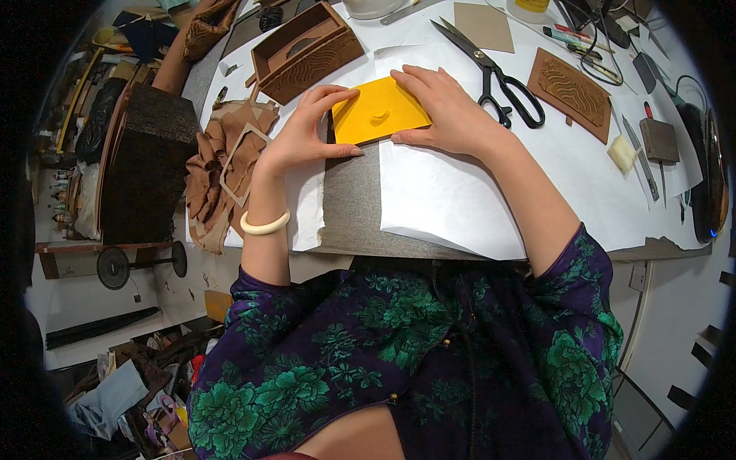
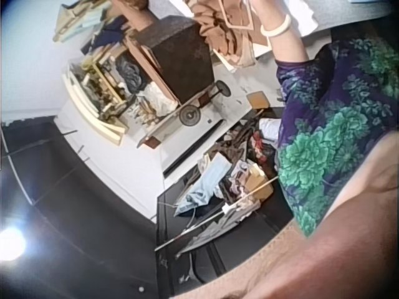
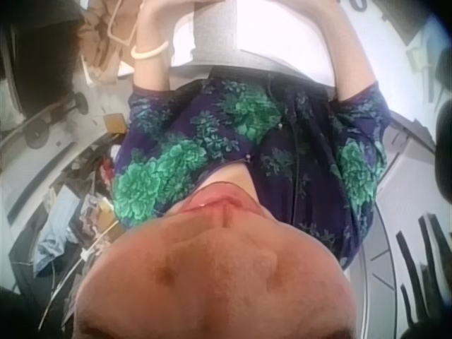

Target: The person handles a yellow rectangular piece, trims it with scissors, and uses a small iron to press it. They then place the yellow piece into a wooden box and use a utility knife to trim the edges. The workspace is cluttered with leather scraps and tools.

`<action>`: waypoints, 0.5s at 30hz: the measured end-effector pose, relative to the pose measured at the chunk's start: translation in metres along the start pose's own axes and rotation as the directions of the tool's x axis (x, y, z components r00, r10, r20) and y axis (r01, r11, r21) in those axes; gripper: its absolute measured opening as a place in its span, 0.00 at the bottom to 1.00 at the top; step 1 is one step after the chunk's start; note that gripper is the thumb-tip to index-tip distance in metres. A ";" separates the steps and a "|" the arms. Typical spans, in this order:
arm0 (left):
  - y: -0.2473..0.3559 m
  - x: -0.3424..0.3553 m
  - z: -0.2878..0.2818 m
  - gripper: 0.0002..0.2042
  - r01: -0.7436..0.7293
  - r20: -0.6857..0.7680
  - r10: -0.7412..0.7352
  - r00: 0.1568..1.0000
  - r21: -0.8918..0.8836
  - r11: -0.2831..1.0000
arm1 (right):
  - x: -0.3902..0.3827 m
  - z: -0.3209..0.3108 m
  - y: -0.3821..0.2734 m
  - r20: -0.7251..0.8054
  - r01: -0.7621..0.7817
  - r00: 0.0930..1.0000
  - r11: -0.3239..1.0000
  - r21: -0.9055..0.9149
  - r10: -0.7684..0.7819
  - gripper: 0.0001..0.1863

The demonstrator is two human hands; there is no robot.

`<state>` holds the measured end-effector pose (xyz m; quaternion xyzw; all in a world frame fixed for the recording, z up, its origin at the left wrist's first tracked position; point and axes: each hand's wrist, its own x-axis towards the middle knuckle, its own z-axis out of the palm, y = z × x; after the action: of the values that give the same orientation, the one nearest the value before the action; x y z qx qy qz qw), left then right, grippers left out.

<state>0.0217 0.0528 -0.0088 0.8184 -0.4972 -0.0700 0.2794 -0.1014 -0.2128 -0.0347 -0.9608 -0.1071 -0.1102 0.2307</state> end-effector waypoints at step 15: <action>0.001 0.000 -0.001 0.46 -0.002 0.006 0.002 1.000 0.013 1.000 | 0.000 0.001 0.001 -0.009 0.007 1.000 1.000 -0.007 -0.007 0.53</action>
<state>0.0211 0.0531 -0.0078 0.8196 -0.4991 -0.0690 0.2728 -0.1009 -0.2131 -0.0357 -0.9607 -0.1090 -0.1158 0.2274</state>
